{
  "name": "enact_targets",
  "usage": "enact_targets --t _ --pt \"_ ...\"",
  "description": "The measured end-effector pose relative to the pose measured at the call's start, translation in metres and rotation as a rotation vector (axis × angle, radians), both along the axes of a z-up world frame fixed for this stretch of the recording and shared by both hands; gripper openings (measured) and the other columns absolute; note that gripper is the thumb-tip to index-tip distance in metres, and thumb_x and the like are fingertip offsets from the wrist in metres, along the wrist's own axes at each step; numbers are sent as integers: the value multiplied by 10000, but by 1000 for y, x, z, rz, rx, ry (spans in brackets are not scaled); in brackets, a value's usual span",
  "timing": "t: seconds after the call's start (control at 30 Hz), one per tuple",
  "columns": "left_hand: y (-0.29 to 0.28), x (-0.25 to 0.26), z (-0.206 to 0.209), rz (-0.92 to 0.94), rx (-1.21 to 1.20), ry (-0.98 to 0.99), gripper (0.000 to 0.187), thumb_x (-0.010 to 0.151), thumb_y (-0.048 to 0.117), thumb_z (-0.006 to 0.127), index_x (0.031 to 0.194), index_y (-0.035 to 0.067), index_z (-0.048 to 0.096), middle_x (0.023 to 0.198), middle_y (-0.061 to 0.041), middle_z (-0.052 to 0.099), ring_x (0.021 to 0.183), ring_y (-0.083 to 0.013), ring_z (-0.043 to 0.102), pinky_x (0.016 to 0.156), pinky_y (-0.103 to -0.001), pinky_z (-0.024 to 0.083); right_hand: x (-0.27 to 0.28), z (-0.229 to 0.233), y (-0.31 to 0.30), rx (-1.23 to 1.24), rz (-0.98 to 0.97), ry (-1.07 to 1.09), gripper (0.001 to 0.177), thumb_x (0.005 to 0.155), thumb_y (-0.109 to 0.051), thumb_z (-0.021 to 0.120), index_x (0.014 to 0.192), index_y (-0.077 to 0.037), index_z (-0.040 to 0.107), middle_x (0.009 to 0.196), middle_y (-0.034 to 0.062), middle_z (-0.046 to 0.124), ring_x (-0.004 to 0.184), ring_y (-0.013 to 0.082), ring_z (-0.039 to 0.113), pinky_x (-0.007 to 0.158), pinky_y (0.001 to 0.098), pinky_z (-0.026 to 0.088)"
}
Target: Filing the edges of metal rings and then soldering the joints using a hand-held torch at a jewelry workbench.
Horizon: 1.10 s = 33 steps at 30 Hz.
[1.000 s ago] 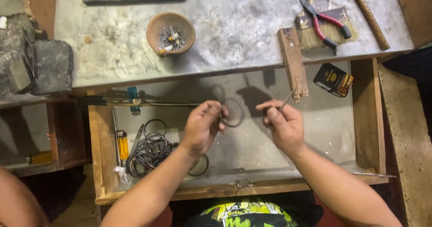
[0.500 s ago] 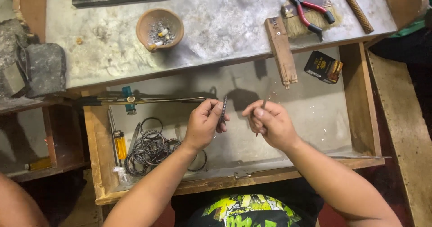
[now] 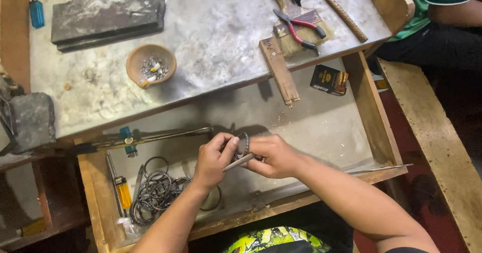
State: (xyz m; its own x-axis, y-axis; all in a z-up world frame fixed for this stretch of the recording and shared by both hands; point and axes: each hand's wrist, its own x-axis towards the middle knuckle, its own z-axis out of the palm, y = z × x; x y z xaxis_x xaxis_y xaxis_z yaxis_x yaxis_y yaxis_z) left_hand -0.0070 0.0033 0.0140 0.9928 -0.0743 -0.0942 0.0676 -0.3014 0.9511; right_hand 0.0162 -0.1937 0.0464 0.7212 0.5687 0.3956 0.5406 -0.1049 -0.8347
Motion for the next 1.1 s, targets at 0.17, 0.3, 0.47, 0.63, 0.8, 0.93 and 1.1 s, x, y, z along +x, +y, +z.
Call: enact_targets --t 0.17,0.3,0.47,0.63,0.8,0.93,1.1 --pt "-1 3 5 9 -24 -5 209 1001 243 641 909 96 759 563 -110 724 508 -229 713 542 -347 572 2 -10 -3 8 -46 20 200 902 -178 761 761 -79 660 580 82 533 498 284 557 480 347 450" --pt "-5 1 8 -1 -68 -7 210 993 244 663 890 85 753 523 -96 689 494 -201 668 532 -321 543 1 11 3 17 -75 18 205 903 -214 762 783 -75 671 591 84 540 509 292 560 484 357 442" --pt "-8 -1 0 -56 -179 35 161 975 201 682 894 71 730 533 -105 687 476 -196 640 524 -309 537 3 -3 -4 41 -115 50 170 905 -199 746 812 -74 678 587 69 507 496 251 526 476 338 429" --pt "-9 2 -16 -55 -399 145 178 974 188 685 874 42 670 521 -123 651 456 -185 602 492 -281 499 5 -3 -4 91 -129 122 151 914 -178 714 814 -65 711 578 82 538 482 226 527 468 323 422" --pt "-6 3 -16 6 -634 127 180 972 233 691 951 61 642 631 -111 642 522 -163 609 515 -258 456 9 -33 -6 163 -236 264 251 975 -153 644 745 -56 673 537 52 509 510 137 425 476 297 363" --pt "-7 3 -34 23 -674 79 147 986 201 687 963 56 675 741 -140 695 532 -158 622 485 -240 456 13 -17 -3 192 -292 383 204 981 -114 634 789 -76 692 564 -19 477 575 80 407 522 247 346" --pt "-5 -1 -38 11 -763 71 243 1023 207 623 1010 -17 715 807 -181 692 580 -170 626 524 -279 538 13 -13 3 186 -325 407 235 986 -111 629 757 -92 677 538 -30 452 550 75 381 511 237 314"
